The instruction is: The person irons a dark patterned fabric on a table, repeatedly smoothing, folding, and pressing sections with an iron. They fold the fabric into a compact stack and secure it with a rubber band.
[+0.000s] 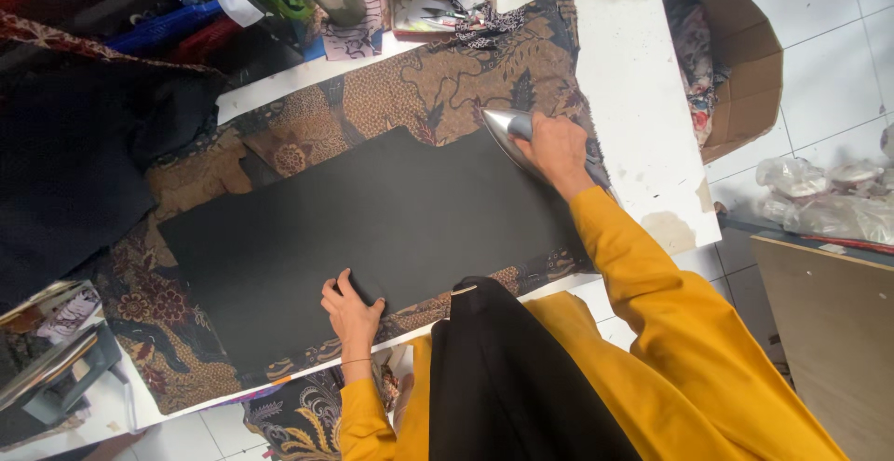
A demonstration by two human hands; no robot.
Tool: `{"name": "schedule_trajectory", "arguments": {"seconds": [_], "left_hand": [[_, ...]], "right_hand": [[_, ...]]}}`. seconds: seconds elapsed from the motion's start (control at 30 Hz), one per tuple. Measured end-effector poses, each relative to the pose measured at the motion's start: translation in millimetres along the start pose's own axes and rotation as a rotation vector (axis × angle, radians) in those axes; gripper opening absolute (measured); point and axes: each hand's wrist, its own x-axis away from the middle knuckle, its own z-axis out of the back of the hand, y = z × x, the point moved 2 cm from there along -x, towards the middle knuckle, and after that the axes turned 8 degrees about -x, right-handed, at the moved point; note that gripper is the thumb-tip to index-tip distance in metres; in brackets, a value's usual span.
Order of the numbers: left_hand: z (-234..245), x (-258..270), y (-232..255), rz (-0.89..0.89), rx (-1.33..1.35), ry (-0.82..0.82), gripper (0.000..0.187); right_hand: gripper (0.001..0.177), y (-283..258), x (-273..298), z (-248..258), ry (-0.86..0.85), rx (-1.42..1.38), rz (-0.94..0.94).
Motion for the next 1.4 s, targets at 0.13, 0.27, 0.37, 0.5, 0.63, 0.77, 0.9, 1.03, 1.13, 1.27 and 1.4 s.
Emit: {"name": "schedule_trajectory", "arguments": {"seconds": [0.13,0.27,0.37,0.5,0.63,0.77,0.9,1.03,1.13,1.27,1.4], "left_hand": [[1.8,-0.7,-2.9,-0.027,-0.023,-0.015,0.097],[-0.9,7.2,-11.5,-0.053,-0.027,-0.025,0.096],[0.5,1.9,-7.0,-0.046,-0.031,-0.036,0.096],[-0.6,-0.2,-7.9,-0.028,-0.045,-0.076,0.096],[-0.6,1.1,-6.0,-0.049,-0.034,-0.026,0.097],[-2.5,1.3,-9.7,-0.029,-0.041,-0.073,0.097],[-2.1,0.4,-10.3,-0.038,-0.022,-0.068,0.096],[0.1,0.2,-8.6,-0.021,-0.021,-0.068,0.095],[0.3,-2.5,-6.8,-0.016,-0.046,-0.039,0.097],[-4.0,-0.2,-7.4,-0.024,-0.034,-0.026,0.097],[-3.7,-1.3,-7.4,-0.025,-0.036,-0.034,0.098]], "right_hand": [[0.044,-2.1,-8.6,1.6,-0.057,-0.041,-0.068],[0.043,-12.2,23.7,9.8,-0.091,-0.092,-0.145],[0.041,-33.1,89.8,12.3,-0.113,-0.042,-0.043],[0.040,-41.2,154.3,-4.1,-0.140,-0.048,0.003],[0.038,-39.6,164.6,-7.0,-0.089,-0.032,0.023],[0.040,-37.4,146.4,1.0,-0.153,-0.030,0.013],[0.038,-32.4,86.2,4.3,-0.089,-0.012,0.060],[0.037,-37.9,29.9,-9.9,-0.122,0.007,0.186],[0.037,-39.4,17.7,-14.9,-0.104,-0.010,0.174],[0.037,-40.4,20.4,-17.3,-0.122,-0.001,0.170],[0.038,-38.4,14.1,-16.4,-0.131,0.021,0.140]]}}
